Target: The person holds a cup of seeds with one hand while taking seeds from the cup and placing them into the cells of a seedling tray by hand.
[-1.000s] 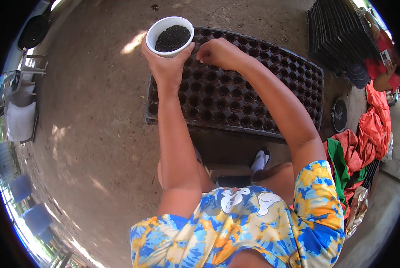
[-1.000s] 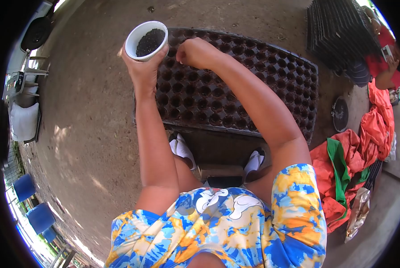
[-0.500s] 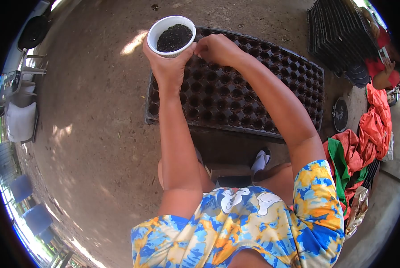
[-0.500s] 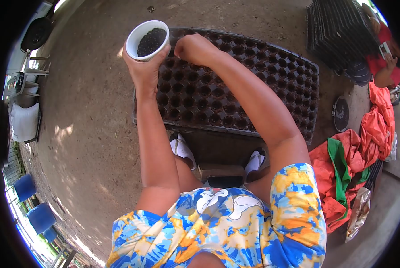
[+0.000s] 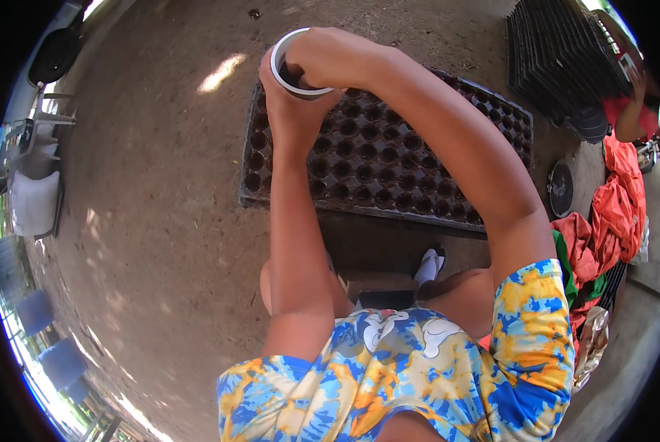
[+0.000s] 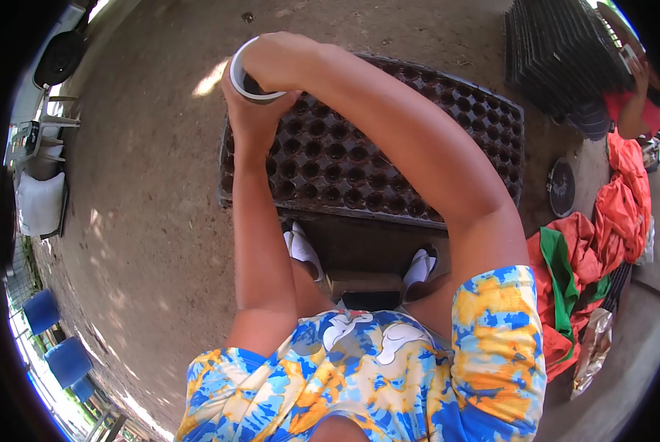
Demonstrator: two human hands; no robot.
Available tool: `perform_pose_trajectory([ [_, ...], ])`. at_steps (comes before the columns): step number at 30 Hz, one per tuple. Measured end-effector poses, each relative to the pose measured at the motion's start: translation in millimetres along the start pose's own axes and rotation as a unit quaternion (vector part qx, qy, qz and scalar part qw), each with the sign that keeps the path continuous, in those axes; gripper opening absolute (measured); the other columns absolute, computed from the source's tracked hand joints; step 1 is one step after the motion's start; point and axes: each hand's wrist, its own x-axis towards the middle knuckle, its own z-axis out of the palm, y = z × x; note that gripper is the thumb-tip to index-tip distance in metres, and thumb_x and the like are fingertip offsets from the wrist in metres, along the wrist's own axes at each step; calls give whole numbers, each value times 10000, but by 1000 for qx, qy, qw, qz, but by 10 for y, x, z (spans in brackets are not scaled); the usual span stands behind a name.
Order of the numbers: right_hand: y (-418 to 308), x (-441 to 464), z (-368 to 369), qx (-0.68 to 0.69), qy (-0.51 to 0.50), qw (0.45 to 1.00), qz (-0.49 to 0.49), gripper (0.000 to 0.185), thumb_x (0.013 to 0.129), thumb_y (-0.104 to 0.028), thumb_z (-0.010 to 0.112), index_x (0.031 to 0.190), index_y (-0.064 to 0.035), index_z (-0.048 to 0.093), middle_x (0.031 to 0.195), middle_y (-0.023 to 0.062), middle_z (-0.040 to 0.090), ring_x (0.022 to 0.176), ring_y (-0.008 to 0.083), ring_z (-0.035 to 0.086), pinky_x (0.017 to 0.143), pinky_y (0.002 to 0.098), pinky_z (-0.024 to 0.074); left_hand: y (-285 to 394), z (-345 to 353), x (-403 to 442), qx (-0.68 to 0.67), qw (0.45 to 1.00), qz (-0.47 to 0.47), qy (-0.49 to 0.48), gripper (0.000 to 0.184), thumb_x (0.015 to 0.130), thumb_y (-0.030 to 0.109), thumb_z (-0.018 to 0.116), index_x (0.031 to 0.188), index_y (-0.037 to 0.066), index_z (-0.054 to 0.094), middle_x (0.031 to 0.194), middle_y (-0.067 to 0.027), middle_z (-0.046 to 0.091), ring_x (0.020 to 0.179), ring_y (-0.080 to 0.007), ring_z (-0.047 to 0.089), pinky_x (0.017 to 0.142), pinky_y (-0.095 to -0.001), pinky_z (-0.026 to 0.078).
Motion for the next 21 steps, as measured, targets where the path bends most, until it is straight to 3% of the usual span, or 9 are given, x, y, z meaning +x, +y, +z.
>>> perform_pose_trajectory([
  [5, 44, 75, -8, 22, -18, 999, -15, 112, 741, -102, 647, 830, -43, 681, 775, 130, 675, 669, 267, 650, 615, 373, 505, 26, 14, -11, -40, 998, -38, 14, 873, 606, 73, 867, 1309, 7, 355, 1232, -102, 498, 1135, -202, 511, 980, -335, 424],
  [8, 186, 47, -58, 157, 67, 985, -14, 140, 756, -111, 657, 876, -49, 693, 767, 103, 681, 653, 230, 648, 608, 358, 511, 2, -15, 7, -66, 995, -60, 38, 864, 599, 69, 867, 1301, 8, 367, 1213, -100, 514, 1108, -194, 529, 959, -325, 441],
  [11, 451, 82, -91, 311, 101, 945, 11, 154, 767, -142, 658, 821, -5, 706, 766, 135, 694, 677, 255, 662, 647, 361, 512, -151, -113, 56, -96, 992, -74, 29, 910, 583, 70, 873, 1300, -16, 319, 1197, -120, 519, 1103, -202, 537, 969, -320, 436],
  [12, 523, 80, -78, 332, 82, 938, 57, 153, 763, -108, 639, 845, 5, 701, 720, 99, 682, 634, 174, 633, 616, 314, 500, -151, -135, 59, -95, 992, -71, 36, 916, 581, 67, 874, 1301, -18, 315, 1194, -118, 519, 1099, -200, 537, 969, -317, 435],
  [15, 802, 82, 261, 248, 27, 961, 121, 147, 772, -111, 663, 900, -55, 705, 769, 82, 686, 652, 197, 646, 610, 345, 517, -116, -153, 49, -105, 990, -75, 56, 918, 593, 63, 870, 1308, -23, 301, 1207, -120, 506, 1099, -197, 533, 973, -317, 431],
  [18, 797, 43, 471, 114, -13, 987, 114, 144, 776, -94, 656, 906, -66, 712, 784, 91, 694, 668, 202, 659, 629, 341, 522, -116, -143, 53, -118, 989, -71, 60, 906, 608, 63, 865, 1311, -21, 299, 1215, -123, 498, 1107, -197, 530, 977, -322, 432],
  [21, 825, 73, 571, 111, -6, 986, 126, 146, 773, -92, 657, 906, -70, 713, 798, 96, 701, 689, 207, 671, 651, 345, 523, -84, -139, 52, -120, 989, -73, 57, 903, 616, 61, 862, 1314, -20, 295, 1218, -124, 494, 1113, -195, 529, 978, -324, 435],
])
